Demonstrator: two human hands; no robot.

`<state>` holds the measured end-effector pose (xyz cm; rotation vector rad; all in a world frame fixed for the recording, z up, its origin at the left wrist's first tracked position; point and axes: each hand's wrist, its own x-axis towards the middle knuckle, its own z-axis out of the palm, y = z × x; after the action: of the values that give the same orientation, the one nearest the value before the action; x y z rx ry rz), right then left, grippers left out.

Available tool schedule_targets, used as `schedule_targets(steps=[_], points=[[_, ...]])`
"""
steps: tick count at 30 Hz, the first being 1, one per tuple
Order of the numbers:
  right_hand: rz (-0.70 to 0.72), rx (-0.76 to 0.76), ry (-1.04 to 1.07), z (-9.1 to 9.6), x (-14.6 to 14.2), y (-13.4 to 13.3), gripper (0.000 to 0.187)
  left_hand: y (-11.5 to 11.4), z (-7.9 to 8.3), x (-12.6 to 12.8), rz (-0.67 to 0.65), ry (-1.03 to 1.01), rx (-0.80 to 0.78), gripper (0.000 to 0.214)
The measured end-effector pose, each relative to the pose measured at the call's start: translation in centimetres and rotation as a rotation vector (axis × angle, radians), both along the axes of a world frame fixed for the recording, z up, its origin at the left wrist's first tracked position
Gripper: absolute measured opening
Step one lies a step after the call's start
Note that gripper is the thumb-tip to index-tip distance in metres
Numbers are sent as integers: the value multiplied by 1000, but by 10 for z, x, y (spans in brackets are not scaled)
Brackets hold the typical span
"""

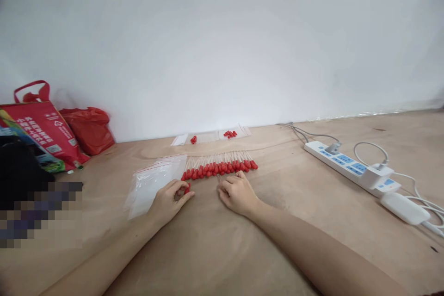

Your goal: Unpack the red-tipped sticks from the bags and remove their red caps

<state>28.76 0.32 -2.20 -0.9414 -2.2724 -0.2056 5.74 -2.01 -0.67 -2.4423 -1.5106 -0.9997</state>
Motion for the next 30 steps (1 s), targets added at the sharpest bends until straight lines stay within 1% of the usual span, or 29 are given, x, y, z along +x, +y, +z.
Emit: schedule_targets(steps=[2,5,9,12,15,19,21,24,26,28,30], points=[[26,-75,-14,4,0,-3,18,-1,2,0,-7,3,-19,11],[55,-157,0,8,0,-6,23,-2,4,1,-12,3,-8,12],[87,-213,95,7,1,-5,27,-6,6,2,-35,-11,89,12],[81,-220,189,4,3,-2,23,-5,8,2,-25,-15,99,11],[28,-210,226,3,8,0,14,5,17,8,11,10,40,13],[-41,-180,203,4,17,2,16,28,33,26,121,88,-41,18],[-59,-173,189,6,21,2,16,39,38,35,167,124,-68,22],[-69,-167,178,6,24,2,15,52,38,45,216,161,-105,26],[-71,-160,185,6,24,2,15,57,36,49,231,155,-117,24],[-66,-158,184,5,24,3,16,58,34,50,245,125,-105,22],[-61,-157,180,4,23,4,16,55,33,49,270,92,-78,21]])
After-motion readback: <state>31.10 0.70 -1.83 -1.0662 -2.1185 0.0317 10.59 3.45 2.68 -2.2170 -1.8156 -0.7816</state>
